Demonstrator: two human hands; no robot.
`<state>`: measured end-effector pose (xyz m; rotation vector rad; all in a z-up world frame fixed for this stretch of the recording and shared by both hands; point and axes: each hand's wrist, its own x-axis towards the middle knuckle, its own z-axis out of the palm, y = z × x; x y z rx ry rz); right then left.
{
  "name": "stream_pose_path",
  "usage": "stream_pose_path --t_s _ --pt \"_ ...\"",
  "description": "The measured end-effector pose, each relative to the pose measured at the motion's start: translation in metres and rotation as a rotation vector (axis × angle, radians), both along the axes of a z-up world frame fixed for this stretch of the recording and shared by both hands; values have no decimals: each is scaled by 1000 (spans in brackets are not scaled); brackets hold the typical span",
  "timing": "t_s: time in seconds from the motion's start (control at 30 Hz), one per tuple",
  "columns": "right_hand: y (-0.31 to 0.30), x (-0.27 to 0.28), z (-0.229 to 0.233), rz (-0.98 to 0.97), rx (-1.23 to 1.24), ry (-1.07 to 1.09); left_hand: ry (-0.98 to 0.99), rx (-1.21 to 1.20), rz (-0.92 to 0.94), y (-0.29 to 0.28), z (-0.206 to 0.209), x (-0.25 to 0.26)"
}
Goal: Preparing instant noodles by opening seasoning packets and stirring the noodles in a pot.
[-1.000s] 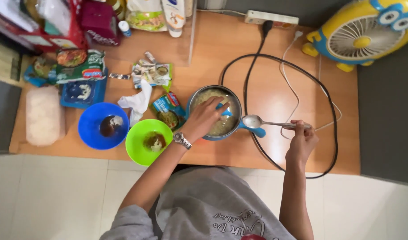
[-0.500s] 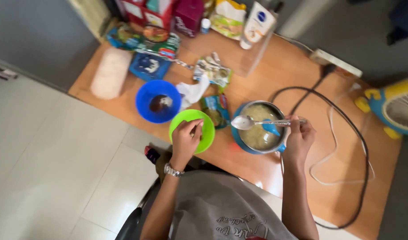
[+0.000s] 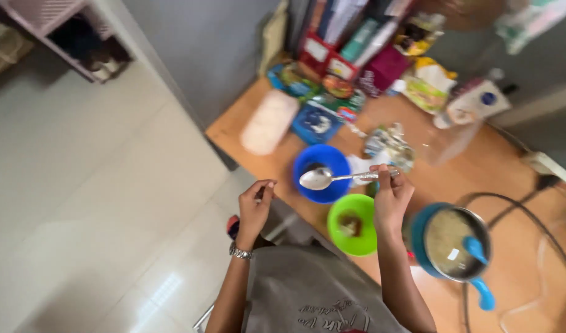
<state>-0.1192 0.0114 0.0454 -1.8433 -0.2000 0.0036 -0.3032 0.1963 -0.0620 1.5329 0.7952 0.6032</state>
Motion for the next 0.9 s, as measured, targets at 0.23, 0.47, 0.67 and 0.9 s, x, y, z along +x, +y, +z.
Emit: stream_pose_path --t_s 0.23,0.47,0.67,0.9 --pt "142 -64 -30 98 99 40 -152 -462 349 108 -1 -74" --pt "271 -129 -43 346 42 70 -596 -883 884 187 -47 -158" --pt "373 -193 -30 670 -61 147 -760 -893 1181 203 -64 -237" --pt "503 -233 -39 928 -94 217 -929 -960 1449 250 -57 -282"
